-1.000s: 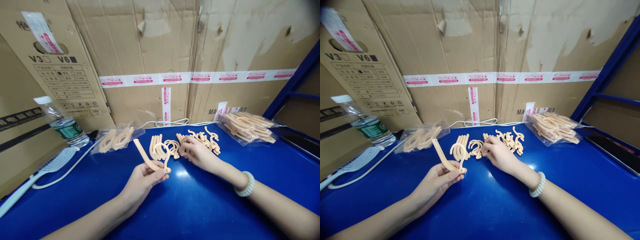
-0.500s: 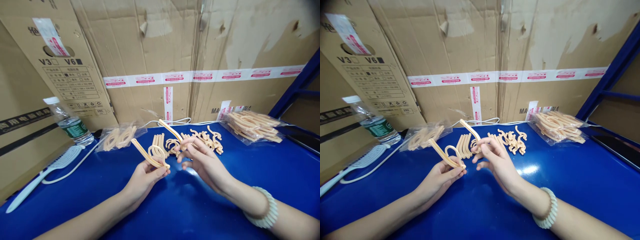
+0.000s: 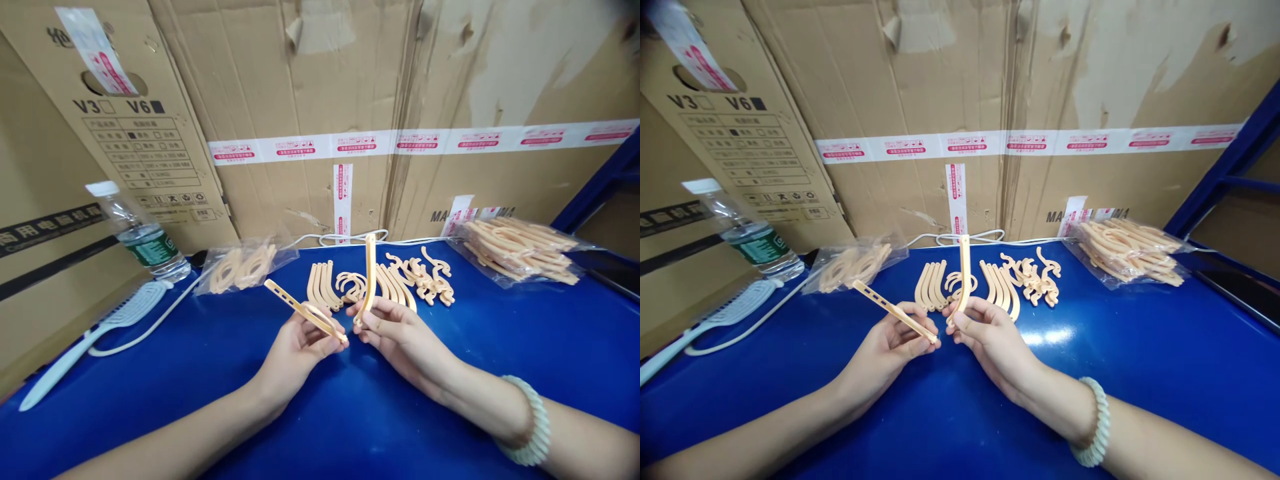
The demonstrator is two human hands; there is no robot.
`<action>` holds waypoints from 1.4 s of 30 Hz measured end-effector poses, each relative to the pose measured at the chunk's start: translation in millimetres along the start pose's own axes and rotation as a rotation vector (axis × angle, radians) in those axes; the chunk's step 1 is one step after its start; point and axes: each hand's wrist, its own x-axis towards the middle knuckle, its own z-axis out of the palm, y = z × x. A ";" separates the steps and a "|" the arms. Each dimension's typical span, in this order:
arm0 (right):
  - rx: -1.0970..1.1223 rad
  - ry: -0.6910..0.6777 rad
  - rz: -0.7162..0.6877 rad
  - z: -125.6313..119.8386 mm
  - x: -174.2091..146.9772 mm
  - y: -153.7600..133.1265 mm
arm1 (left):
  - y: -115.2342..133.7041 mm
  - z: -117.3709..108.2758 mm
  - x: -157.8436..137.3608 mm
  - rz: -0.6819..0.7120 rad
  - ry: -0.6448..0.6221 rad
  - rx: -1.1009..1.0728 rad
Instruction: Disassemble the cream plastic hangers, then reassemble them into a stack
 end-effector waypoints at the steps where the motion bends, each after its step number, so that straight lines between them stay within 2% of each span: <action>1: -0.042 0.007 -0.009 -0.1 0.0 0.0 | 0.0 -0.3 0.2 0.006 -0.004 -0.001; 6: -0.231 -0.069 -0.035 -1.0 0.1 1.5 | 0.0 -3.0 0.1 0.031 -0.020 0.038; 13: -0.415 -0.101 -0.075 -3.6 0.6 -0.4 | 1.0 -3.1 0.5 0.042 -0.026 0.074; 18: -0.445 -0.165 -0.139 -4.4 1.4 0.2 | 3.0 -1.7 0.5 0.022 -0.006 0.081; 23: -0.448 -0.200 -0.138 -5.1 2.6 -0.2 | 5.5 0.3 -0.7 0.007 0.007 0.114; 33: -0.525 -0.157 -0.169 -3.6 2.5 -2.9 | 4.2 -0.8 0.6 -0.034 0.080 0.084; 42: -0.501 -0.159 -0.151 -1.1 0.2 -5.0 | 4.1 -2.8 0.9 -0.057 0.062 0.104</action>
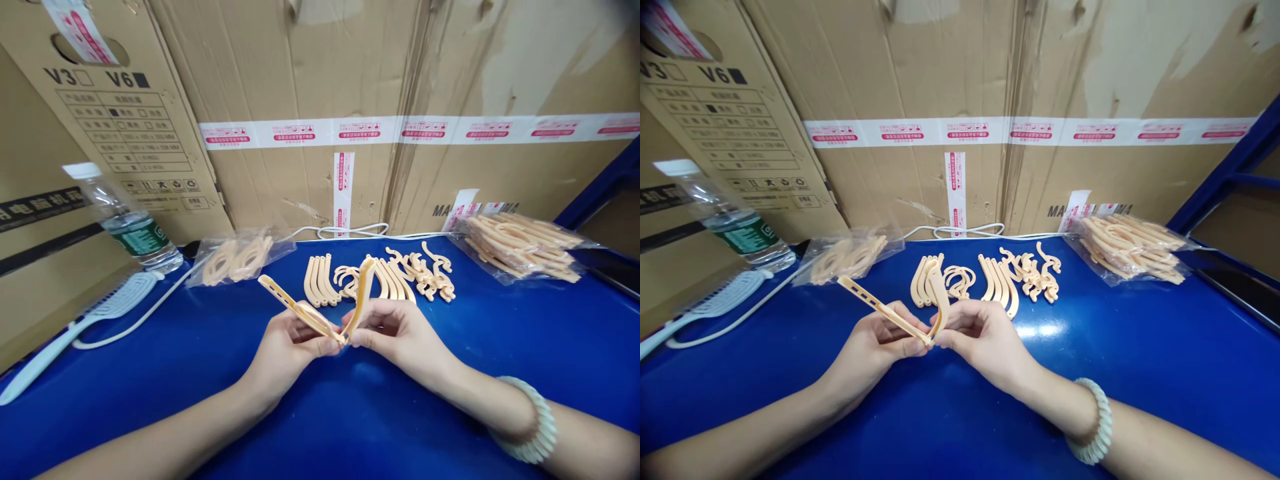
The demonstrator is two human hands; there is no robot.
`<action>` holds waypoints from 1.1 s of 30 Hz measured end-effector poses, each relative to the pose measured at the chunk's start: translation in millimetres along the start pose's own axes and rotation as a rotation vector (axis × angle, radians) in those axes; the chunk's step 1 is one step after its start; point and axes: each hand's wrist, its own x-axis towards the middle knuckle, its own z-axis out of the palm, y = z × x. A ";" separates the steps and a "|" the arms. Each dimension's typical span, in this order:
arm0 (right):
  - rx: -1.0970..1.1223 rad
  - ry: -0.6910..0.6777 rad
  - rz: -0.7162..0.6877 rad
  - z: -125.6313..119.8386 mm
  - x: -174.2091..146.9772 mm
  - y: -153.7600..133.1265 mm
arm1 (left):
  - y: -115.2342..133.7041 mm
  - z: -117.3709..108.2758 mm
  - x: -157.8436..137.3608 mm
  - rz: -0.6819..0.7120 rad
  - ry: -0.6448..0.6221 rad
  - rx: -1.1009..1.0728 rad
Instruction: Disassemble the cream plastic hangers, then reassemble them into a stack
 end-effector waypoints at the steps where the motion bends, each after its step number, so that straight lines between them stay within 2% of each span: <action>1: 0.002 -0.001 0.001 0.3 -0.2 -0.7 | -0.1 -0.1 -0.4 0.003 0.003 0.000; 12: 0.010 0.011 0.000 4.1 -2.7 -6.2 | 1.8 0.5 -2.1 -0.009 -0.009 -0.091; 21: 0.024 0.071 0.046 5.5 -4.7 2.0 | 3.0 4.8 -7.2 -0.026 0.022 -0.006; 27: -0.060 0.095 0.058 5.9 -3.4 -1.5 | 2.6 4.4 -7.4 -0.074 0.036 -0.030; 30: -0.127 0.084 0.010 -5.7 -0.2 -13.1 | 5.3 1.0 -5.9 -0.059 0.034 -0.014; 33: -0.215 -0.069 -0.043 -32.6 3.8 -28.6 | 11.9 -4.1 -3.5 -0.032 0.066 -0.006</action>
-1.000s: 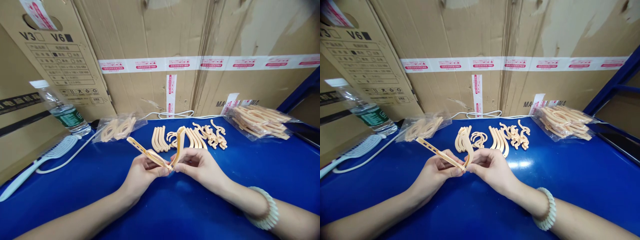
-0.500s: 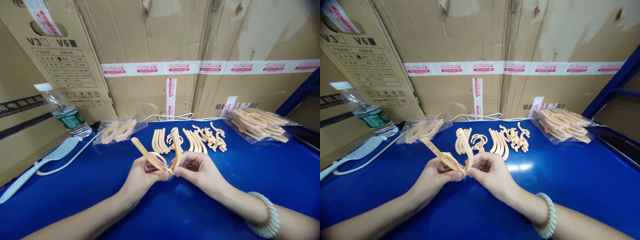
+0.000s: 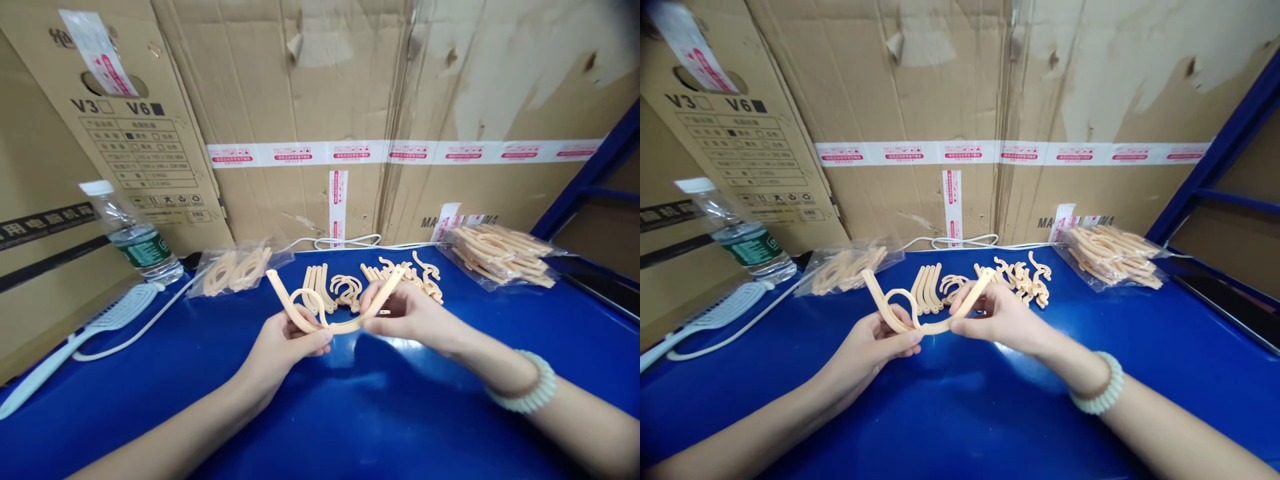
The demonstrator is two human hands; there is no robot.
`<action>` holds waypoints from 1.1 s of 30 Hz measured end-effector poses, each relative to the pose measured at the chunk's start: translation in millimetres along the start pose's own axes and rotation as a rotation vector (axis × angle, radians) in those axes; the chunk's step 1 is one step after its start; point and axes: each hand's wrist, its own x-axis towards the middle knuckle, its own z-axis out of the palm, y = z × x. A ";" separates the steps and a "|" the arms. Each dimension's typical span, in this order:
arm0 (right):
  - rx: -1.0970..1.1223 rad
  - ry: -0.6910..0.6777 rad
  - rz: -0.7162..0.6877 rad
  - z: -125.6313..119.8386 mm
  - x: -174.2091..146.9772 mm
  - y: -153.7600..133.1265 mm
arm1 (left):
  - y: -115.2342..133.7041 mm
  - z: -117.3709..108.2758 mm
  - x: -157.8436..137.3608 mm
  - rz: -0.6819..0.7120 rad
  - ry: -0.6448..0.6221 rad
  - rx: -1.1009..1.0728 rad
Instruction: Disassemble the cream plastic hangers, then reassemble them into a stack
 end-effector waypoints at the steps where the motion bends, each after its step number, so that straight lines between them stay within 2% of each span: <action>1: -0.049 -0.074 -0.005 -11.6 0.0 -2.0 | 2.5 -1.5 0.8 0.003 0.003 0.003; 4: -0.213 -0.192 -0.075 -42.1 -2.9 -2.8 | 7.5 -3.7 2.1 -0.013 -0.017 0.007; 7: -0.230 -0.185 -0.168 -56.5 -9.5 1.7 | 7.1 -2.4 2.5 -0.051 -0.017 -0.037; 9: -0.249 -0.191 -0.159 -56.9 -15.1 4.8 | 5.1 -0.9 3.0 -0.061 0.005 -0.071; 11: -0.362 -0.212 -0.144 -53.3 -20.7 6.2 | 3.5 -0.2 3.5 -0.068 0.025 -0.083; 16: -0.579 -0.268 -0.206 -46.4 -28.6 2.6 | 1.2 0.4 2.8 -0.094 0.036 -0.039; 23: -0.697 -0.298 -0.197 -59.4 -32.0 -4.0 | 10.6 -4.1 6.9 -0.082 -0.030 0.021; 27: -0.779 -0.344 -0.133 -73.0 -33.4 -5.5 | 27.8 -27.0 22.7 -0.046 -0.062 0.224; 29: -0.764 -0.380 -0.106 -77.3 -33.0 -4.3 | 35.1 -37.4 27.0 -0.022 -0.190 0.437; 31: -0.748 -0.399 -0.093 -79.3 -32.0 -1.6 | 40.2 -42.7 26.1 0.056 -0.353 0.711; 33: -0.747 -0.405 -0.076 -79.9 -31.1 1.8 | 43.0 -43.1 21.7 0.142 -0.449 0.946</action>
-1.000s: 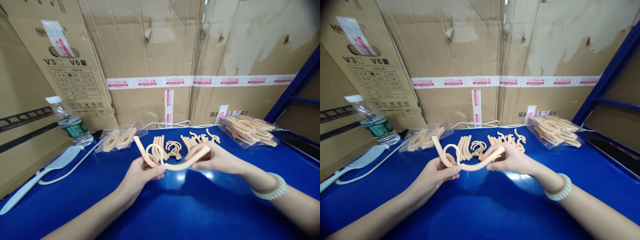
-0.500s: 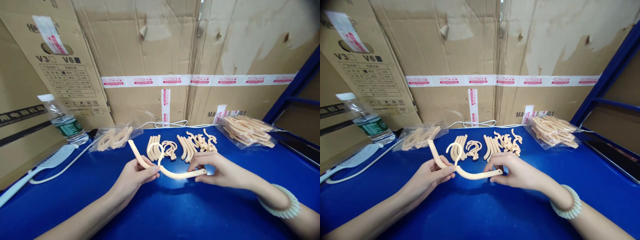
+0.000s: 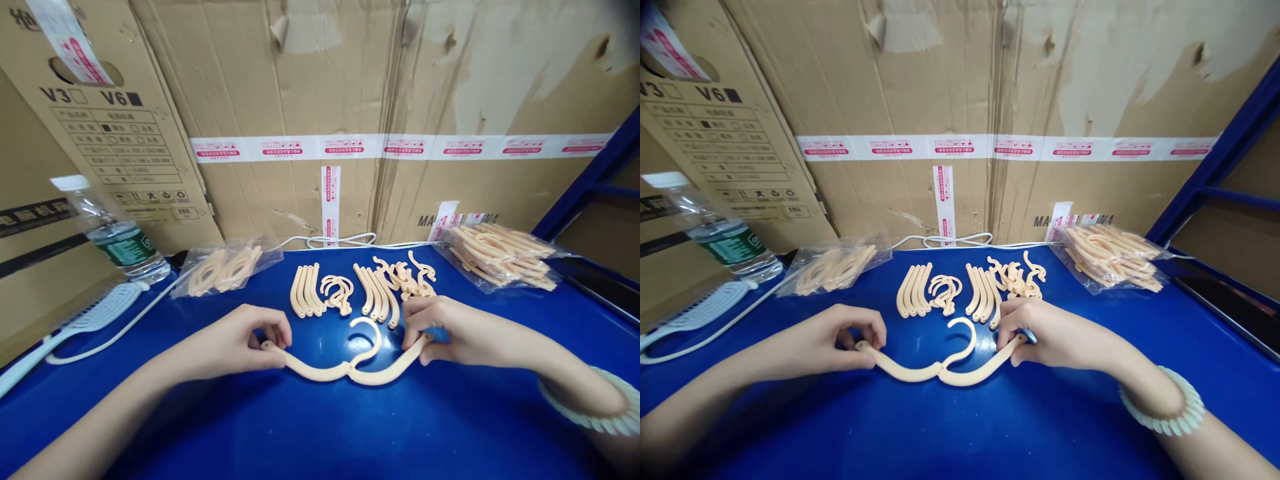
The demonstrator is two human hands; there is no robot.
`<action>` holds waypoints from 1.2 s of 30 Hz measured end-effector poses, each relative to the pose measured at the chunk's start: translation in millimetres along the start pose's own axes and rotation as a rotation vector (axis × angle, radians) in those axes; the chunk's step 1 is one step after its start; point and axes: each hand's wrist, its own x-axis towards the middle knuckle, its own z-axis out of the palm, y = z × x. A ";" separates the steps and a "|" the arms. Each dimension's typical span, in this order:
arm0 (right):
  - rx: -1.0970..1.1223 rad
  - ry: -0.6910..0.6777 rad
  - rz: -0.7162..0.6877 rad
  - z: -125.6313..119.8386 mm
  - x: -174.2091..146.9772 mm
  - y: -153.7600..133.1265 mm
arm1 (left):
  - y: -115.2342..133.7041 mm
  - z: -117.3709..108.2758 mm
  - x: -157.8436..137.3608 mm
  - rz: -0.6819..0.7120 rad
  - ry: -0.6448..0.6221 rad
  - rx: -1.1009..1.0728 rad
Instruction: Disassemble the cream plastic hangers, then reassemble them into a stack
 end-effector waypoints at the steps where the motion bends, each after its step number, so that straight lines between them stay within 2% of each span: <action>1: 0.000 -0.003 0.005 0.9 0.4 1.3 | 1.8 0.7 -1.9 0.032 -0.004 0.101; 5: 0.021 0.005 0.024 2.3 0.9 4.0 | 6.3 3.5 -6.3 0.132 -0.038 0.334; 9: 0.034 -0.018 0.082 0.6 1.3 0.3 | 5.7 1.3 -8.5 0.102 -0.066 0.424; 12: 0.012 -0.058 0.088 0.0 2.1 -4.3 | 6.3 0.2 -10.2 0.093 -0.073 0.453; 19: 0.018 -0.125 0.092 -1.9 0.6 -11.4 | 11.6 3.7 -13.6 0.160 -0.206 0.420; 24: -0.006 -0.130 0.156 -2.8 1.9 -8.4 | 12.5 4.6 -12.8 0.152 -0.173 0.413; 36: -0.083 -0.016 0.181 2.7 1.6 0.8 | 0.3 7.2 -9.8 0.174 -0.026 0.476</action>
